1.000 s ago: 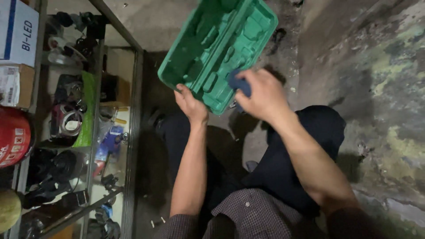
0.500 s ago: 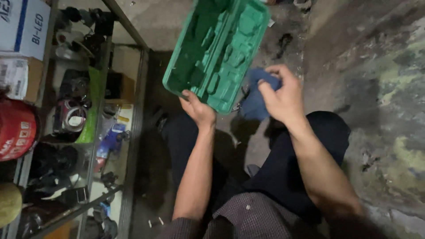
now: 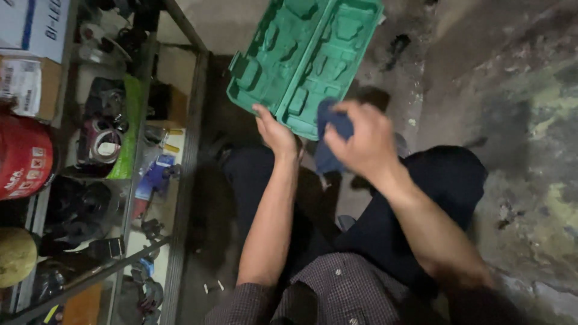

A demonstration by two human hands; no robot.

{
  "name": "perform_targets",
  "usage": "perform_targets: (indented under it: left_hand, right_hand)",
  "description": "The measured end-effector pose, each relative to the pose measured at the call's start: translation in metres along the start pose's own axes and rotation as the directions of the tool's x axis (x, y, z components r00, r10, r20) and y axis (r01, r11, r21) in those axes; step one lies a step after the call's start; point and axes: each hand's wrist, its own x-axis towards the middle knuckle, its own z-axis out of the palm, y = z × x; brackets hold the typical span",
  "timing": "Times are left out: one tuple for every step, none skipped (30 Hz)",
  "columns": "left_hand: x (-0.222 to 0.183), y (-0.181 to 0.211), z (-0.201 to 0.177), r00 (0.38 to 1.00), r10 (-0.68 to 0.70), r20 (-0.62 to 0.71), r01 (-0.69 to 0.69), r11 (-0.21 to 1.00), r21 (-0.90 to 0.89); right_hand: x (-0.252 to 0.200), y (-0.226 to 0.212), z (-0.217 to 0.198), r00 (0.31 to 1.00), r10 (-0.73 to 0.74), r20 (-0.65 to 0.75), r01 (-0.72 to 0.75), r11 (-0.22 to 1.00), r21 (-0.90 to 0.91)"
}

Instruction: The person cleans a green plastic tool case using a cloth and removes tools from it.

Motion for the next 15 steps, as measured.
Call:
perform_targets:
  left_hand:
    - [-0.005,-0.003,-0.001,1.000,-0.005,0.001,0.005,1.000,0.005]
    - [-0.009,-0.007,-0.002,1.000,-0.007,0.015,0.006,1.000,0.026]
    - [-0.010,-0.010,-0.001,0.999,-0.004,0.035,0.002,0.999,0.046]
    - [-0.010,-0.015,0.003,0.999,-0.005,0.043,0.003,0.999,0.049]
    - [-0.016,-0.020,0.002,0.997,0.024,0.071,-0.033,0.991,0.129]
    - [-0.022,-0.025,0.001,0.993,0.051,0.103,-0.072,0.976,0.207]
    - [-0.026,-0.027,-0.001,0.994,0.042,0.104,-0.063,0.975,0.214]
    - [-0.031,-0.029,-0.003,0.989,0.058,0.134,-0.094,0.955,0.281]
    - [-0.030,-0.030,-0.001,0.982,0.079,0.172,-0.134,0.932,0.338]
    - [-0.027,-0.033,-0.002,0.981,0.077,0.180,-0.135,0.932,0.336]
    - [-0.023,-0.035,-0.004,0.980,0.085,0.180,-0.145,0.924,0.355]
    - [-0.019,-0.038,-0.006,0.979,0.093,0.179,-0.155,0.914,0.374]
    - [-0.017,-0.033,-0.008,0.979,0.094,0.179,-0.156,0.913,0.376]
    - [-0.015,-0.029,-0.011,0.978,0.100,0.183,-0.160,0.921,0.356]
    - [-0.015,-0.025,-0.014,0.977,0.097,0.190,-0.158,0.928,0.339]
  right_hand:
    - [0.004,0.005,-0.001,1.000,0.007,0.000,-0.007,1.000,0.000]
    - [0.009,0.010,-0.002,0.997,0.026,-0.071,-0.030,0.998,-0.050]
    - [0.015,0.016,-0.003,0.988,0.038,-0.149,-0.053,0.994,-0.099]
    - [0.020,0.021,-0.002,0.987,0.042,-0.156,-0.058,0.993,-0.098]
    - [0.018,0.025,-0.002,0.989,0.019,-0.149,-0.038,0.991,-0.127]
    - [0.017,0.030,-0.001,0.990,-0.004,-0.141,-0.018,0.988,-0.155]
    - [0.017,0.029,0.001,0.990,0.007,-0.140,-0.029,0.987,-0.155]
    - [0.018,0.027,0.003,0.994,0.006,-0.111,-0.024,0.987,-0.159]
    - [0.023,0.026,0.004,0.996,-0.003,-0.090,-0.012,0.986,-0.166]
    - [0.022,0.024,0.006,0.995,-0.001,-0.098,-0.016,0.985,-0.169]
    - [0.021,0.022,0.009,1.000,-0.023,-0.009,0.021,0.989,-0.147]
    - [0.021,0.021,0.012,0.996,-0.048,0.079,0.057,0.991,-0.121]
    - [0.020,0.021,0.014,0.996,-0.048,0.079,0.057,0.991,-0.118]
    - [0.018,0.021,0.017,0.984,-0.095,0.149,0.101,0.994,-0.036]
    - [0.014,0.021,0.019,0.967,-0.138,0.212,0.131,0.990,0.048]
